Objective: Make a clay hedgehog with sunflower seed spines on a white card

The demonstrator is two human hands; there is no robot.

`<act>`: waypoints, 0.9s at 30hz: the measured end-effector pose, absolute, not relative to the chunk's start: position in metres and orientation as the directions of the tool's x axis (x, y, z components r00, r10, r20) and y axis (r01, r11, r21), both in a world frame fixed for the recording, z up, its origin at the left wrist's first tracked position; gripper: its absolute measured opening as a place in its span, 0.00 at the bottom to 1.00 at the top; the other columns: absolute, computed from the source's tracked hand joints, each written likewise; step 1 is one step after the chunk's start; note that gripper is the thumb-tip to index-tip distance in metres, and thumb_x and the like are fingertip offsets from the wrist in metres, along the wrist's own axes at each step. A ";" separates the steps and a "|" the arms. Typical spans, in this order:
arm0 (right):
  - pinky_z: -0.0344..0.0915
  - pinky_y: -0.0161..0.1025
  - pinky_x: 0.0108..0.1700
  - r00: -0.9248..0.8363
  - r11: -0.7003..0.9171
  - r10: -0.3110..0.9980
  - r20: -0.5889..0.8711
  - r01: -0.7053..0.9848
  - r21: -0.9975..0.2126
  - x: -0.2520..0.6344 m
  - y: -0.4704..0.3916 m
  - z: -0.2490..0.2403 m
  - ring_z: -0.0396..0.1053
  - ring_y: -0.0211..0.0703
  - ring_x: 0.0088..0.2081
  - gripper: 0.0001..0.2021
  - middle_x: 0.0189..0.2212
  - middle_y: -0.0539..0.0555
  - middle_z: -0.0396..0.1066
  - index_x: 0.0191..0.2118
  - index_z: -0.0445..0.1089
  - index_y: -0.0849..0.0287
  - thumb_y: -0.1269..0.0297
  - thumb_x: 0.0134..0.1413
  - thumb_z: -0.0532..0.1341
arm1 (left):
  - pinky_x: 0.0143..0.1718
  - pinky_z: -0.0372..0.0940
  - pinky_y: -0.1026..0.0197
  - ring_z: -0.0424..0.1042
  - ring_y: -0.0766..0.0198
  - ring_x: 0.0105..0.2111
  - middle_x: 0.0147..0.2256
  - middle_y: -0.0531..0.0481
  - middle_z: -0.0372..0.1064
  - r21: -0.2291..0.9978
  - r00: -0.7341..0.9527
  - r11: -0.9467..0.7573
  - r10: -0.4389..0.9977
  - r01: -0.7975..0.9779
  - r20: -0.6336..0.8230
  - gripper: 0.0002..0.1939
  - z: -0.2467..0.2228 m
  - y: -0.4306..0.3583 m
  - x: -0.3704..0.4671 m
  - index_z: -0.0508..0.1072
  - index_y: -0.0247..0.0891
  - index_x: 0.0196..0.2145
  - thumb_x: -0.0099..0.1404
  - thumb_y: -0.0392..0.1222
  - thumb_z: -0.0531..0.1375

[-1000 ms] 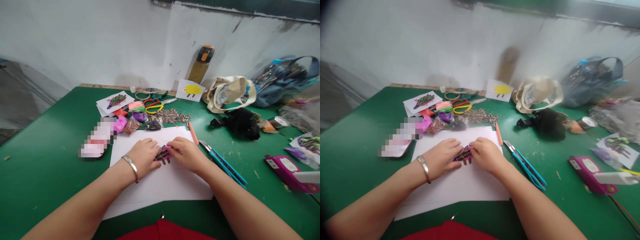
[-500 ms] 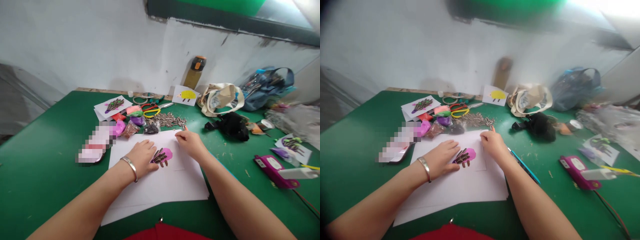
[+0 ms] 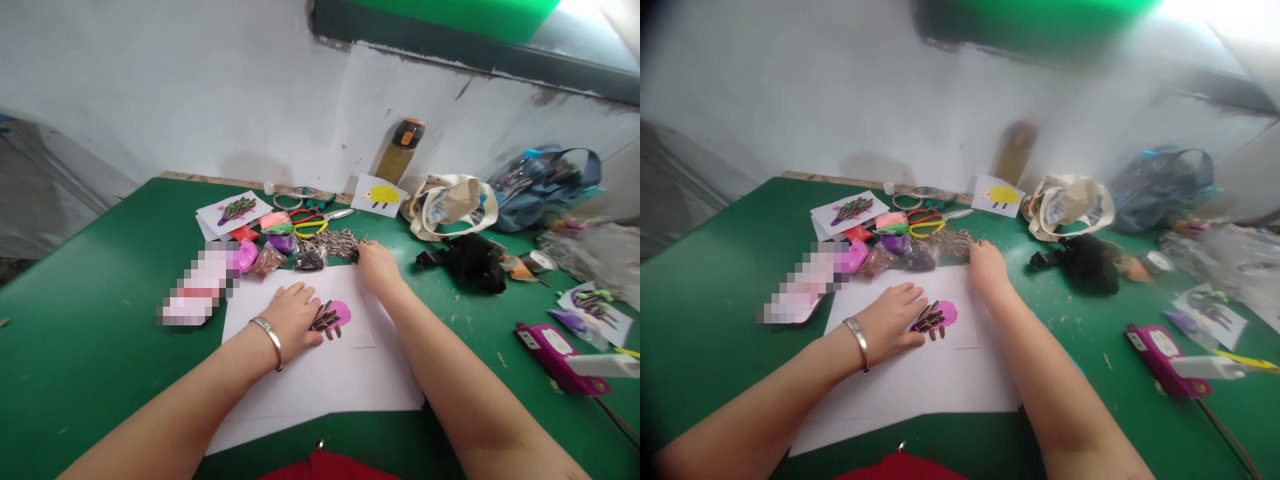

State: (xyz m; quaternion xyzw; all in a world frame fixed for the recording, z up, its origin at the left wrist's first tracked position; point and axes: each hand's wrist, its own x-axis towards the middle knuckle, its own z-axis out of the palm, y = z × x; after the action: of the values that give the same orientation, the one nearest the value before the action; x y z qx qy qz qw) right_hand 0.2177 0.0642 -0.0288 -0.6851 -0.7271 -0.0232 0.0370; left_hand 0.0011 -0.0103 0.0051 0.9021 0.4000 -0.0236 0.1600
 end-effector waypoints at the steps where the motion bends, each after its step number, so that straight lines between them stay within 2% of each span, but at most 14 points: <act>1: 0.57 0.38 0.39 -0.057 0.059 0.995 0.086 0.998 -0.016 0.218 0.063 -0.029 0.66 0.47 0.38 0.14 0.36 0.61 0.69 0.38 0.71 0.62 0.79 0.51 0.51 | 0.44 0.58 0.50 0.61 0.51 0.43 0.40 0.44 0.64 0.272 0.679 -0.628 0.715 0.729 -0.170 0.13 0.005 -0.010 0.001 0.68 0.36 0.35 0.56 0.47 0.61; 8: 0.57 0.36 0.38 -0.136 0.146 0.983 0.124 0.987 -0.072 0.222 0.045 -0.024 0.65 0.45 0.39 0.14 0.36 0.59 0.67 0.38 0.73 0.60 0.75 0.56 0.50 | 0.45 0.58 0.50 0.61 0.51 0.43 0.40 0.43 0.64 0.261 0.682 -0.634 0.709 0.728 -0.179 0.13 0.005 -0.009 0.002 0.69 0.36 0.36 0.57 0.47 0.60; 13: 0.55 0.36 0.38 -0.074 0.091 0.980 0.183 0.992 -0.084 0.229 0.042 -0.018 0.65 0.45 0.38 0.15 0.33 0.58 0.69 0.37 0.73 0.60 0.71 0.59 0.48 | 0.45 0.58 0.50 0.61 0.51 0.43 0.39 0.43 0.64 0.264 0.685 -0.637 0.706 0.724 -0.177 0.13 0.005 -0.009 0.002 0.69 0.36 0.36 0.57 0.47 0.60; 19: 0.55 0.37 0.38 -0.018 0.024 0.993 0.119 0.998 -0.054 0.237 0.050 -0.013 0.66 0.45 0.39 0.14 0.35 0.57 0.72 0.37 0.74 0.58 0.70 0.58 0.49 | 0.45 0.58 0.50 0.61 0.51 0.43 0.39 0.44 0.64 0.258 0.679 -0.632 0.711 0.731 -0.182 0.13 0.005 -0.010 0.002 0.69 0.37 0.35 0.56 0.47 0.61; 25: 0.57 0.38 0.37 -0.042 0.045 0.997 0.070 0.998 -0.043 0.227 0.057 -0.023 0.67 0.48 0.39 0.11 0.35 0.59 0.72 0.35 0.73 0.59 0.67 0.57 0.52 | 0.45 0.58 0.50 0.60 0.50 0.45 0.41 0.43 0.65 0.258 0.669 -0.620 0.716 0.741 -0.199 0.14 0.006 -0.011 0.001 0.69 0.36 0.37 0.57 0.48 0.60; 27: 0.57 0.39 0.38 -0.060 0.062 0.997 0.052 0.997 -0.046 0.223 0.060 -0.026 0.67 0.49 0.40 0.10 0.35 0.60 0.72 0.35 0.72 0.60 0.69 0.56 0.53 | 0.45 0.58 0.49 0.60 0.49 0.45 0.42 0.42 0.64 0.255 0.669 -0.621 0.715 0.741 -0.203 0.14 0.006 -0.011 0.001 0.69 0.36 0.37 0.57 0.48 0.60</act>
State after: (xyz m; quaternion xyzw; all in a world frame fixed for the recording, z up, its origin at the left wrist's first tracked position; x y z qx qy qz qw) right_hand 0.2225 0.0595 -0.0258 -0.6848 -0.7279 -0.0009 0.0347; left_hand 0.0012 -0.0111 0.0062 0.8993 0.4047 -0.0409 0.1604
